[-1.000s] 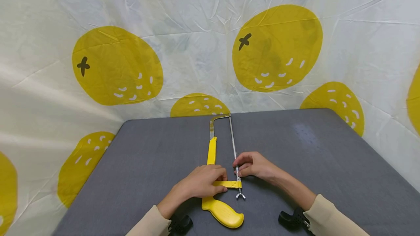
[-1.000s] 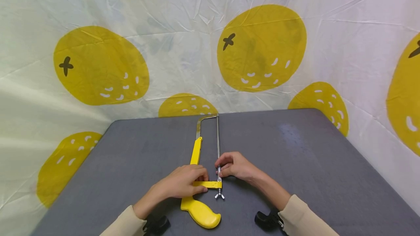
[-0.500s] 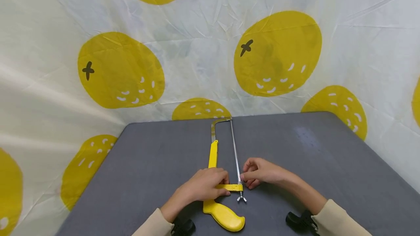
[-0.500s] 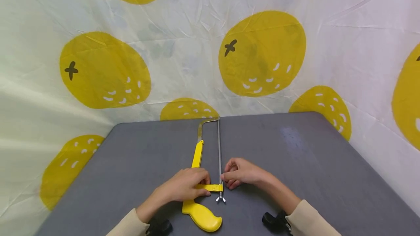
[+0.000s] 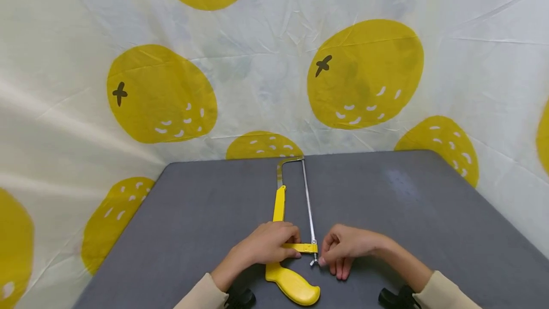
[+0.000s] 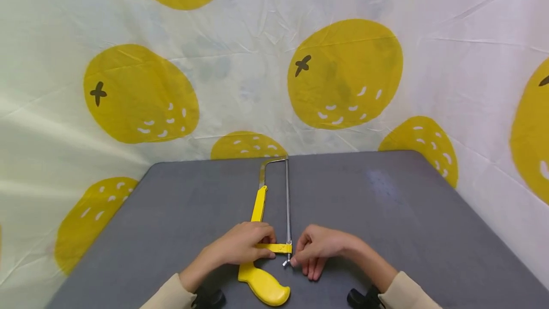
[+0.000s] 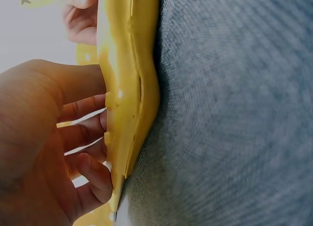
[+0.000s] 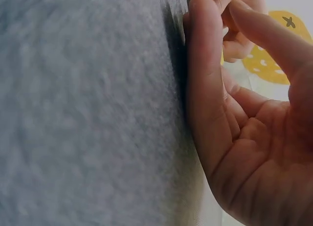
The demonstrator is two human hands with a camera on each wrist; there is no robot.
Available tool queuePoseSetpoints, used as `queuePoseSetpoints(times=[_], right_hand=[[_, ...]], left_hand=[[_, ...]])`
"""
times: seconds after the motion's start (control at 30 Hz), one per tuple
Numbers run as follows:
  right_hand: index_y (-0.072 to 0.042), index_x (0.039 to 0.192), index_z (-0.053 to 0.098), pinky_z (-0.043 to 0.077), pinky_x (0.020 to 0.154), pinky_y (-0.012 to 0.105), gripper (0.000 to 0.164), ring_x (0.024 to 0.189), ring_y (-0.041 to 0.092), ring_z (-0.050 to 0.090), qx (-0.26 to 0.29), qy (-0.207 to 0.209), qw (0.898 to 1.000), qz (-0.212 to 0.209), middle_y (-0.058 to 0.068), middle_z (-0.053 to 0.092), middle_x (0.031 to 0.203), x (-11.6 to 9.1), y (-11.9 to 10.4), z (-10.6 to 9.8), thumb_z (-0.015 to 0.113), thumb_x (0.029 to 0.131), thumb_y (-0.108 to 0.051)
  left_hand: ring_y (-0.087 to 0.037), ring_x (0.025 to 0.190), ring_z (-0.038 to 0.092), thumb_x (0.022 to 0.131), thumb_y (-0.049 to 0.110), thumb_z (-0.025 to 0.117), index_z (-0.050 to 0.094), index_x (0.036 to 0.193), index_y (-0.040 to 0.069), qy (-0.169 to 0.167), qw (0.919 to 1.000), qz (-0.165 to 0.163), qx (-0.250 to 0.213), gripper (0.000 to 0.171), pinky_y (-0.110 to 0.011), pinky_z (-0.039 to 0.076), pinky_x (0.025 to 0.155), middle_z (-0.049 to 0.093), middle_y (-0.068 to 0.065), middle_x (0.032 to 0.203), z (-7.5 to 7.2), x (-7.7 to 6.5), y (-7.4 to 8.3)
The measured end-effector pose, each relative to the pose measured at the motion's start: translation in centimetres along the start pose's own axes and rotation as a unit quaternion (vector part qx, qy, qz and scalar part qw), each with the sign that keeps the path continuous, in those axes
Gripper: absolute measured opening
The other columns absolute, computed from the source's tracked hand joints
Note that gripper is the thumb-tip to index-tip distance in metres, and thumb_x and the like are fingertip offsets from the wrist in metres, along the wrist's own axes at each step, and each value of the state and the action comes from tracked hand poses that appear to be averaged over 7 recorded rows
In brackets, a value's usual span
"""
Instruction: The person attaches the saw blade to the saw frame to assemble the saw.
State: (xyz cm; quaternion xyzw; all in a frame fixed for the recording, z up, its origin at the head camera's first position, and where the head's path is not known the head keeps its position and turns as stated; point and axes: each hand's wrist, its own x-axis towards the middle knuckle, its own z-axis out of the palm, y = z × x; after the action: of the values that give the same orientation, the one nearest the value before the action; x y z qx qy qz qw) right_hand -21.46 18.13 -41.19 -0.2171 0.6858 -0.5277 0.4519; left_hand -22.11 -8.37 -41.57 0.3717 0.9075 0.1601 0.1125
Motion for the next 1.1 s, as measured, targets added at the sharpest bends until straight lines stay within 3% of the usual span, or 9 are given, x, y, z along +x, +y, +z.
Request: queuePoseSetpoints(times=[0.33,0.57,0.77,1.1], right_hand=[[0.005,0.098,0.071,0.057,0.055,0.024,0.014,0.058,0.005,0.07,0.026,-0.023,0.999,-0.003,0.003,0.072,0.072,0.2,0.4,0.0,0.068,0.094,-0.008],[0.016,0.103,0.067,0.057,0.055,0.024,0.023,0.059,0.005,0.071,0.035,-0.037,0.999,-0.015,0.002,0.072,0.072,0.5,0.9,0.3,0.066,0.094,-0.006],[0.02,0.103,0.065,0.057,0.054,0.024,0.026,0.058,0.005,0.071,0.035,-0.029,0.999,-0.02,0.003,0.071,0.071,0.4,1.2,0.4,0.063,0.093,-0.003],[0.013,0.098,0.07,0.057,0.052,0.025,0.019,0.057,0.007,0.071,0.043,-0.004,0.999,-0.012,0.003,0.072,0.069,0.8,1.6,0.7,0.065,0.092,-0.004]], left_hand=[[-0.001,0.069,0.048,0.094,0.042,0.075,0.064,0.098,0.029,0.005,0.9998,0.001,0.02,0.017,-0.021,0.039,0.061,0.054,0.016,0.085,-0.1,-0.1,0.2],[0.0,0.072,0.049,0.096,0.042,0.073,0.063,0.1,0.028,0.002,0.9995,0.006,0.031,0.017,-0.021,0.041,0.063,0.055,0.017,0.087,0.1,-0.2,0.4],[0.0,0.072,0.048,0.097,0.041,0.072,0.061,0.1,0.028,-0.004,0.9996,0.005,0.028,0.017,-0.021,0.041,0.064,0.053,0.016,0.086,0.2,-0.2,0.5],[0.001,0.072,0.048,0.096,0.042,0.073,0.061,0.097,0.028,0.009,0.9995,0.017,0.023,0.019,-0.02,0.04,0.066,0.053,0.018,0.084,0.3,-0.3,0.0]])
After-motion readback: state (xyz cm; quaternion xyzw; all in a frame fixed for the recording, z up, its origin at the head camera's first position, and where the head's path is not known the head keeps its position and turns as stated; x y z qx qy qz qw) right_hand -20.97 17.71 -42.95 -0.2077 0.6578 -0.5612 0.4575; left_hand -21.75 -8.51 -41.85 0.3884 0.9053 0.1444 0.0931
